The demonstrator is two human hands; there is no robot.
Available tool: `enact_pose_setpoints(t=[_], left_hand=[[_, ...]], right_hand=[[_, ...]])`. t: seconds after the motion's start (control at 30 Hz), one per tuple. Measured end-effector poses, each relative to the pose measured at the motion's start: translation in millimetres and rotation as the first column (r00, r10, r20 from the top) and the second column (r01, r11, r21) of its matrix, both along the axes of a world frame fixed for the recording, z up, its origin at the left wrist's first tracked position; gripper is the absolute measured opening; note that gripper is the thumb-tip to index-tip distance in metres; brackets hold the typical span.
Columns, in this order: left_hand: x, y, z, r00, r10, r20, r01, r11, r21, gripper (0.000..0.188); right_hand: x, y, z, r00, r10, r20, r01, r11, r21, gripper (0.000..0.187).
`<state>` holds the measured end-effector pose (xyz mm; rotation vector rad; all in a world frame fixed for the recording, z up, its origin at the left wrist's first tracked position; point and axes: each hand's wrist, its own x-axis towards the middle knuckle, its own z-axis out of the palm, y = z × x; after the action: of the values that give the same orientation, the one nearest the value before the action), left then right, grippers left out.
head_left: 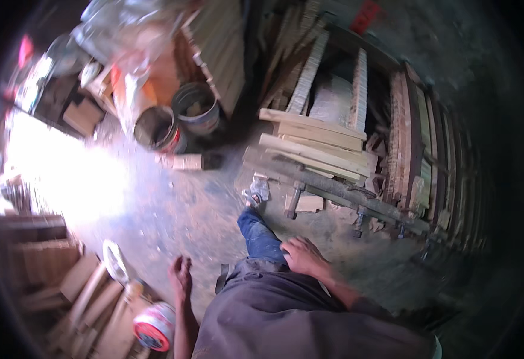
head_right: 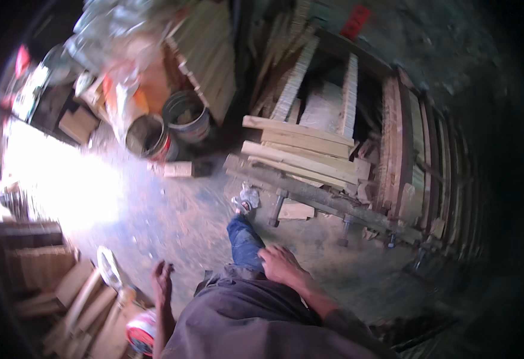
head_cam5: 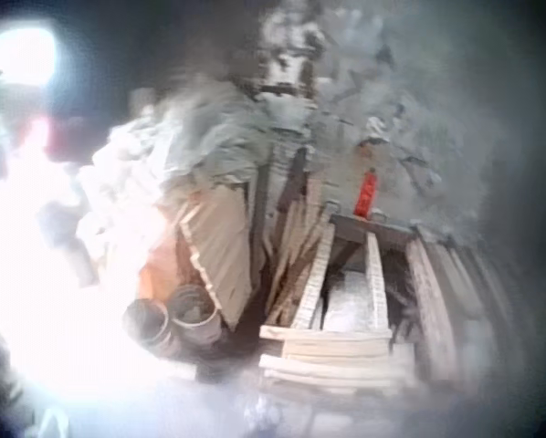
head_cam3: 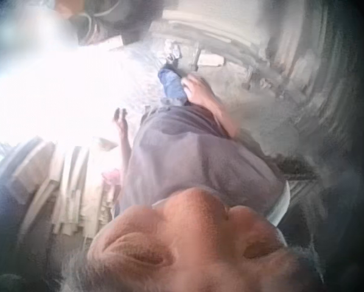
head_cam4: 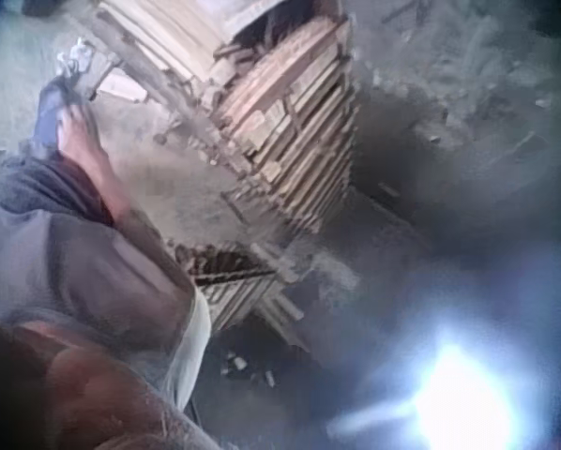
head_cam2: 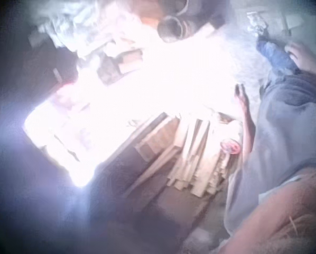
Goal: The person uses a metal clamping frame to press together several thin wooden planks. They tighten the clamps with a long metal bar, then remove the planks and stack them on a nearby pile.
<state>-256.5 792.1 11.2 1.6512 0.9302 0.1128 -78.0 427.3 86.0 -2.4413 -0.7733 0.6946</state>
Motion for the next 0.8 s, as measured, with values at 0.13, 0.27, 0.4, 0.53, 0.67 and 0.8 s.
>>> enact_pose_setpoints(t=[0.13, 0.27, 0.4, 0.53, 0.67, 0.8], left_hand=[[61.8, -13.8, 17.4, 0.935, -0.229, -0.271, 0.215, 0.973, -0.082, 0.042], [144.2, 6.9, 6.4, 0.810, -0.551, -0.200, 0.580, 0.802, 0.142, 0.038], [260.3, 1.3, 32.7, 0.624, -0.741, -0.248, 0.753, 0.484, 0.446, 0.031], [374.2, -28.0, 54.4, 0.614, -0.744, -0.265, 0.785, 0.540, 0.302, 0.026], [470.3, -77.6, 48.0, 0.559, -0.828, -0.035, 0.769, 0.503, 0.394, 0.025], [557.3, -129.6, 37.7, 0.585, -0.811, -0.022, 0.806, 0.578, 0.129, 0.033]], right_hand=[[102.6, 29.5, 13.4, 0.847, -0.492, 0.200, 0.393, 0.834, 0.387, 0.024], [171.7, -21.8, -3.2, 0.540, -0.726, 0.425, 0.605, 0.686, 0.403, 0.032], [180.0, -92.8, -23.2, 0.295, -0.814, 0.500, 0.817, 0.486, 0.311, 0.040], [158.7, -121.2, -46.9, 0.141, -0.879, 0.456, 0.876, 0.325, 0.356, 0.037], [136.7, -85.9, -36.9, 0.204, -0.931, 0.303, 0.931, 0.280, 0.234, 0.033], [120.2, -22.4, -46.3, 0.231, -0.965, 0.129, 0.919, 0.259, 0.297, 0.037]])
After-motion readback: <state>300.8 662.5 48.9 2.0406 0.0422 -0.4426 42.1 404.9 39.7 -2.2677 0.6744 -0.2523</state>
